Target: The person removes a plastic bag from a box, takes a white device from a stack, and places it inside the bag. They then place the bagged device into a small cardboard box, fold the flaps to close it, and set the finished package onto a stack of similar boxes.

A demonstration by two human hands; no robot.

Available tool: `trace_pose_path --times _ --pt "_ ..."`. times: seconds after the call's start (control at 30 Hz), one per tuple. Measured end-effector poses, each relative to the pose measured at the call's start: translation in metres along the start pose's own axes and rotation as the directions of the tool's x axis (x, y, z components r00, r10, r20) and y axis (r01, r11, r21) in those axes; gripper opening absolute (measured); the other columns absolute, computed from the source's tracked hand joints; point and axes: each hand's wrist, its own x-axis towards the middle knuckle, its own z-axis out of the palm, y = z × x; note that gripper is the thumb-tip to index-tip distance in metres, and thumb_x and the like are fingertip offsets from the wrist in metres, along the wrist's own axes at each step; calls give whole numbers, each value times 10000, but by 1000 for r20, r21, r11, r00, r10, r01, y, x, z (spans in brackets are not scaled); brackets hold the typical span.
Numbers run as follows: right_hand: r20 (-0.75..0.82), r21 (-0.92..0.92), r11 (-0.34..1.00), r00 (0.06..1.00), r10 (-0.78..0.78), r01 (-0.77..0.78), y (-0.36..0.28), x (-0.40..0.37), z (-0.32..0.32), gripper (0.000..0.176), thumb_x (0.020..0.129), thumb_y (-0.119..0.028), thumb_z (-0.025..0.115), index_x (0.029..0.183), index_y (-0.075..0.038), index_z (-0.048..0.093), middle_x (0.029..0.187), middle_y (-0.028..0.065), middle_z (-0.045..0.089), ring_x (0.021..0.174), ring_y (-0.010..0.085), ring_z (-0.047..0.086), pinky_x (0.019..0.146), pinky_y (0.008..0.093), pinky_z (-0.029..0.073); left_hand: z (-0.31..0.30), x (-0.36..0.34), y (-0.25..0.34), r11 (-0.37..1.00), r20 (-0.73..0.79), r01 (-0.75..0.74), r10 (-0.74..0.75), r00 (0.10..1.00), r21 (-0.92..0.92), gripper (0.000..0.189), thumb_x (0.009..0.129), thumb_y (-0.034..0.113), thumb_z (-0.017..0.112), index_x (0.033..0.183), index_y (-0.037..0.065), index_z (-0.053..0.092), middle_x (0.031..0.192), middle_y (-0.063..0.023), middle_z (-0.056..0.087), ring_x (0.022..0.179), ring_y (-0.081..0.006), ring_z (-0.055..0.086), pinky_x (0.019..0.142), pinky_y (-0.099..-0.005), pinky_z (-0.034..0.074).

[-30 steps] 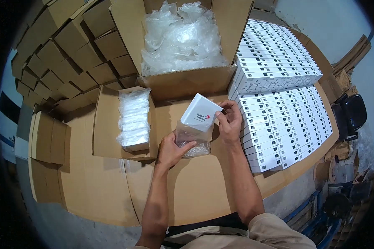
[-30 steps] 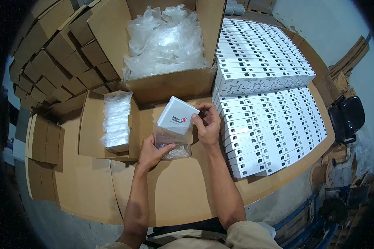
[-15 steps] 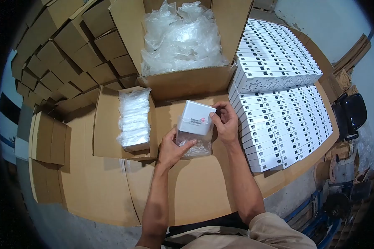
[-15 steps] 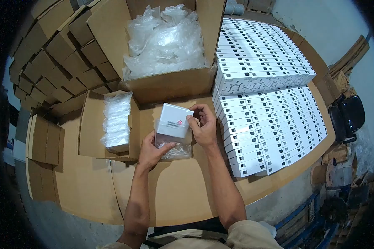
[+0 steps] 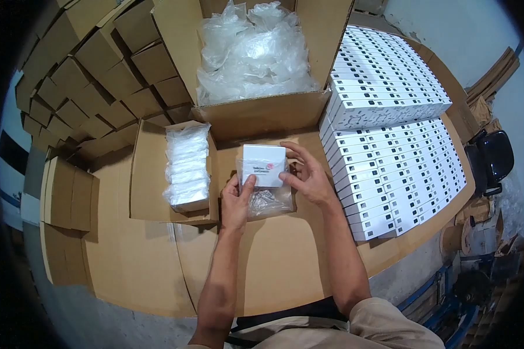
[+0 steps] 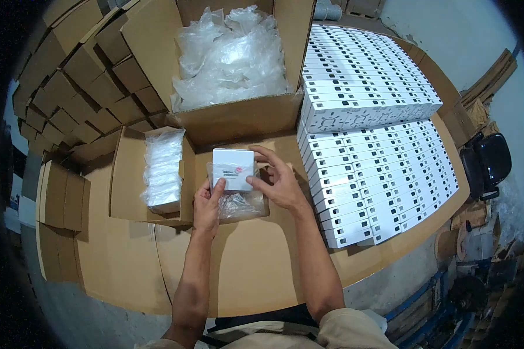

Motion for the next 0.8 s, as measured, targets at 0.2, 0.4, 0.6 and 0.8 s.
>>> trace_pose_path --times 0.2,0.4,0.6,0.8 --pt "70 44 999 997 20 -23 -2 -2 3 799 836 -21 801 1538 -108 430 930 35 654 830 87 572 704 249 459 -1 0 0 996 20 23 -21 1000 -92 330 1033 243 678 1246 -9 661 1140 -62 709 1005 -105 620 907 -274 490" --pt "15 -21 999 999 37 -36 -1 -2 -3 650 838 -7 787 1418 -91 507 938 34 644 843 99 595 739 251 489 -2 2 -6 998 34 20 -18 999 -55 344 1083 295 588 1224 -7 671 1121 -50 707 999 -98 606 913 -279 480" --pt "-12 -62 997 999 -44 44 2 0 -3 466 864 -11 771 1296 -53 601 1054 47 656 987 124 630 884 280 527 -2 2 -8 998 38 -65 66 997 -16 429 1123 364 474 1196 -3 684 1065 -24 697 976 -89 590 903 -274 478" --pt "-3 -33 999 1000 -30 30 -1 -2 0 375 875 65 752 1222 17 618 1097 59 658 1034 124 618 900 290 516 -2 2 -5 998 10 -58 58 998 -5 461 1126 385 458 1188 -10 687 1058 -21 697 973 -85 590 901 -274 479"
